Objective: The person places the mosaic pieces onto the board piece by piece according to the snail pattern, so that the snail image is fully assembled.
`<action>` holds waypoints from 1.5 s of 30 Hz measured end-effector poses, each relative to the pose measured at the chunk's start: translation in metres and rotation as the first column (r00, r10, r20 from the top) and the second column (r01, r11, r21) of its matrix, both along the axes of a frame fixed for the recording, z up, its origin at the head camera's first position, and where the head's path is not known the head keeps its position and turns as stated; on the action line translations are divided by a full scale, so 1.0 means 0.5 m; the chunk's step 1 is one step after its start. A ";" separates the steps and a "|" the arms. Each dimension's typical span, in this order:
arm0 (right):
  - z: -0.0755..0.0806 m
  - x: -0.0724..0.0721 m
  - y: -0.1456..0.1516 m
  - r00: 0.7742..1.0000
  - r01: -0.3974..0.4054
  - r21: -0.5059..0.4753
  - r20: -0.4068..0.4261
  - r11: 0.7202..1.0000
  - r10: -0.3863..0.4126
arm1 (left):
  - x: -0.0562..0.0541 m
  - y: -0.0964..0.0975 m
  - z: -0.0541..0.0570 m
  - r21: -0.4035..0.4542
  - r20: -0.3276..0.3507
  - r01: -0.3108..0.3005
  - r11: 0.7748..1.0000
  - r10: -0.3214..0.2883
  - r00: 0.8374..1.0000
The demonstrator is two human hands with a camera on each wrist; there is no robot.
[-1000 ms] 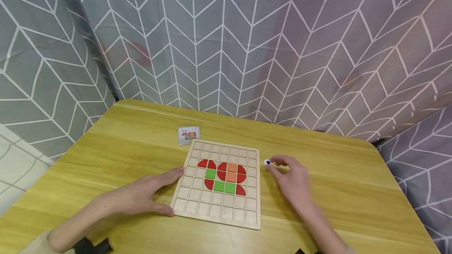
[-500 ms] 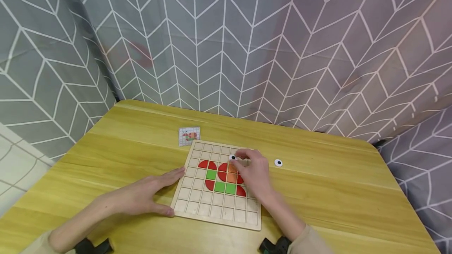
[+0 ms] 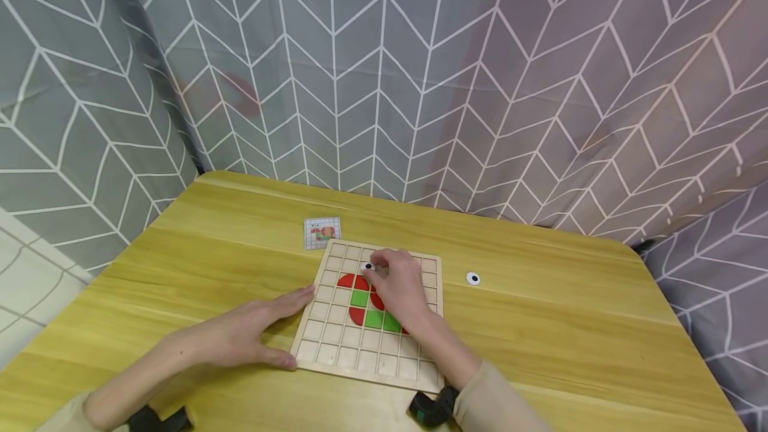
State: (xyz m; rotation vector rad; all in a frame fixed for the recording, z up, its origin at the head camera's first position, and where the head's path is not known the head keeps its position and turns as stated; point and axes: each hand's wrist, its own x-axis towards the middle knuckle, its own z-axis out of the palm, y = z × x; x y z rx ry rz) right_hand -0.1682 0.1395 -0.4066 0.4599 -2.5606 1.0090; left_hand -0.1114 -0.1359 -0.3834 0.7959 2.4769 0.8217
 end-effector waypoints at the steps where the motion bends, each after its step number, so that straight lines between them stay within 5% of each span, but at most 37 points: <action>1: 0.000 -0.001 -0.002 1.000 0.001 0.001 0.008 1.000 -0.001 | 0.000 0.000 0.000 0.000 0.001 0.000 1.000 0.000 1.000; 27: -0.010 -0.004 -0.002 1.000 0.009 -0.024 -0.009 1.000 -0.010 | 0.001 -0.002 -0.002 -0.008 0.003 0.002 1.000 -0.002 1.000; 39: 0.000 0.018 0.147 0.983 0.122 -0.024 -0.136 0.992 -0.125 | 0.000 0.001 -0.003 -0.003 0.002 0.002 1.000 -0.002 1.000; 45: -0.006 0.033 0.230 0.970 0.208 -0.012 -0.123 0.978 -0.208 | 0.000 0.001 -0.002 0.002 -0.002 0.005 1.000 -0.005 1.000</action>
